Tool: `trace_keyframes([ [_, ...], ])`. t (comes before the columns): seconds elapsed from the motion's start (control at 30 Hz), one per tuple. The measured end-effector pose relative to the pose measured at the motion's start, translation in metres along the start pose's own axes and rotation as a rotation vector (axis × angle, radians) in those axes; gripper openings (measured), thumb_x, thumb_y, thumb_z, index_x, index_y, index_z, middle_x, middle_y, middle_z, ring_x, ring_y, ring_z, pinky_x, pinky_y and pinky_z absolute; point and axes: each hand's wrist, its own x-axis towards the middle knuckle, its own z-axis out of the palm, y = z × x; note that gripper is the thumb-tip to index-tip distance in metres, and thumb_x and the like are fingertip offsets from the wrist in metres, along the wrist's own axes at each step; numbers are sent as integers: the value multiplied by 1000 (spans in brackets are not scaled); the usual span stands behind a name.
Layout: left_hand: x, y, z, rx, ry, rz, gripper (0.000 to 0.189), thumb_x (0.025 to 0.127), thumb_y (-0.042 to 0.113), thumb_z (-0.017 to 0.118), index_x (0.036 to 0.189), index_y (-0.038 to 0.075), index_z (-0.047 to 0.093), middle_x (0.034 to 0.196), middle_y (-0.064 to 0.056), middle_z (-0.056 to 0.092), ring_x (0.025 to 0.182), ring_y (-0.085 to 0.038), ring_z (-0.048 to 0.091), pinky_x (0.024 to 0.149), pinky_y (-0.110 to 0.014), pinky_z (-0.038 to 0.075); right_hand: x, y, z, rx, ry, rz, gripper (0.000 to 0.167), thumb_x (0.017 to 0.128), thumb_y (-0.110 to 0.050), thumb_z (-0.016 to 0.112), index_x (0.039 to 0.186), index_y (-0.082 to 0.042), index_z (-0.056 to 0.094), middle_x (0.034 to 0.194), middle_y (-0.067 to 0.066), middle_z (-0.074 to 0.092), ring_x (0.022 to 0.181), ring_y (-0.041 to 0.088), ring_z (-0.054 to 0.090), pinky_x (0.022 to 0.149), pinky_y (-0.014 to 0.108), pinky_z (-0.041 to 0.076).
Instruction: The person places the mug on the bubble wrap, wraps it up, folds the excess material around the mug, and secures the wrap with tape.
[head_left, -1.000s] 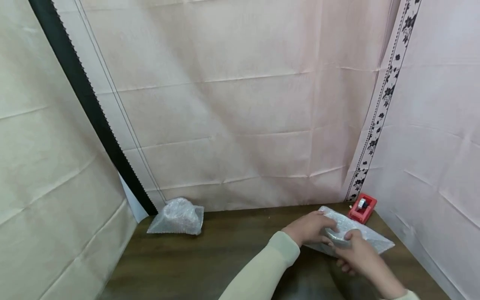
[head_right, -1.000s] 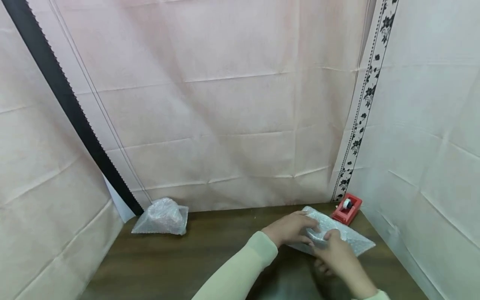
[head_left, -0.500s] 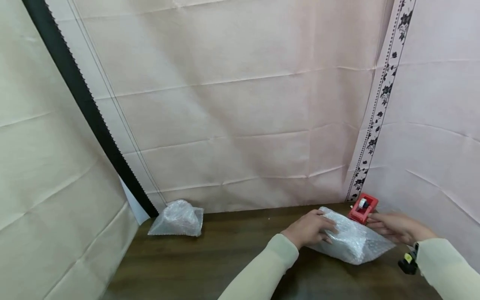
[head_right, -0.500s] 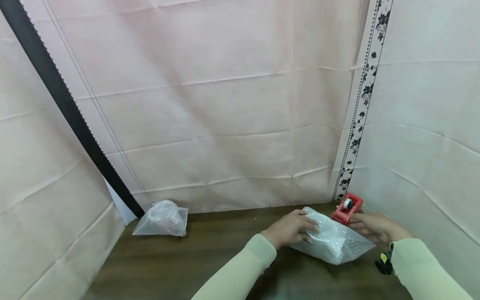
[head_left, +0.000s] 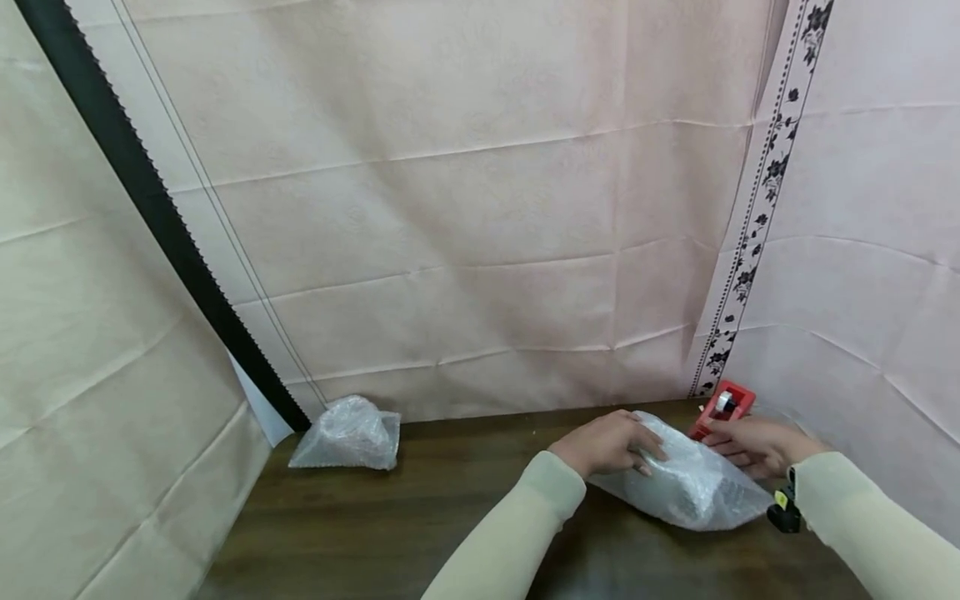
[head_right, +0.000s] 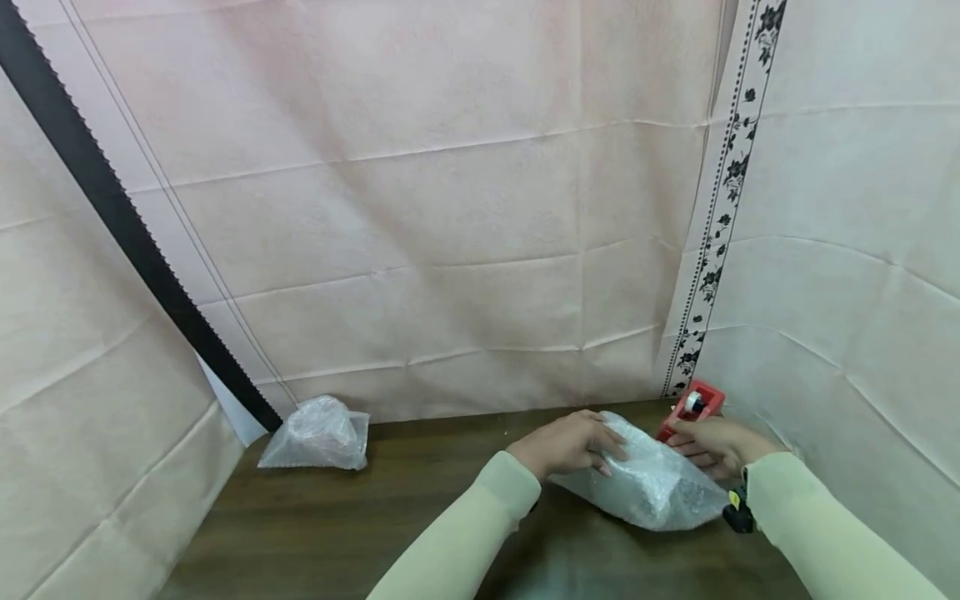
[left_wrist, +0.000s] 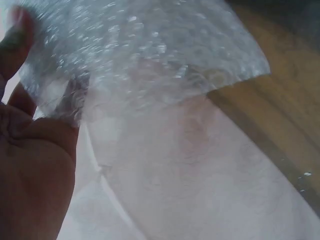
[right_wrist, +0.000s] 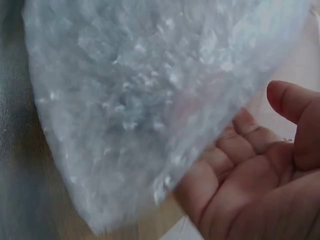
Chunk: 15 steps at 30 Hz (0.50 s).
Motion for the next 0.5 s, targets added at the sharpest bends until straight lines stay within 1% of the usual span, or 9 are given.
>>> trace_keyframes([
  [0.03,1,1,-1,0,-9,3,34,101,30,86,134,30,86,145,18,78,146,4,62,128,-10,36,1,-1,2,15,6,1,54,123,-46,43,130,-7,80,126,12,82,115,20,75,103,47,64],
  [0.1,2,3,-1,11,-20,14,34,101,30,86,134,31,86,146,18,78,146,3,62,126,-9,36,2,-2,4,56,9,-7,49,123,-40,43,116,-15,85,110,-3,83,101,10,75,94,38,64],
  [0.13,3,4,-1,20,-22,16,34,100,30,86,134,31,86,146,19,78,146,4,61,126,-8,36,2,-2,4,100,10,-11,49,124,-38,42,109,-18,85,103,-7,83,95,7,75,90,34,64],
  [0.2,3,4,-1,26,-22,9,33,100,30,87,133,32,86,145,20,78,144,5,62,123,-6,37,2,-3,5,197,10,-19,50,124,-34,41,101,-22,85,95,-11,82,88,4,74,85,29,62],
  [0.27,3,4,-1,29,-22,-2,33,99,29,88,132,32,87,144,20,78,141,5,63,120,-5,39,2,-4,5,276,5,-23,52,124,-31,41,97,-23,84,91,-12,84,85,2,76,82,25,61],
  [0.33,3,4,-1,25,-25,-10,33,99,28,88,131,32,87,144,20,78,142,4,63,121,-6,39,2,-4,4,310,3,-23,51,124,-31,41,97,-23,84,91,-11,84,85,2,77,81,25,61],
  [0.5,4,6,-3,38,-26,-4,33,99,28,88,132,31,87,144,20,79,146,4,61,128,-8,34,6,0,2,279,19,-26,50,123,-36,43,99,-25,85,93,-14,84,87,2,77,82,26,62],
])
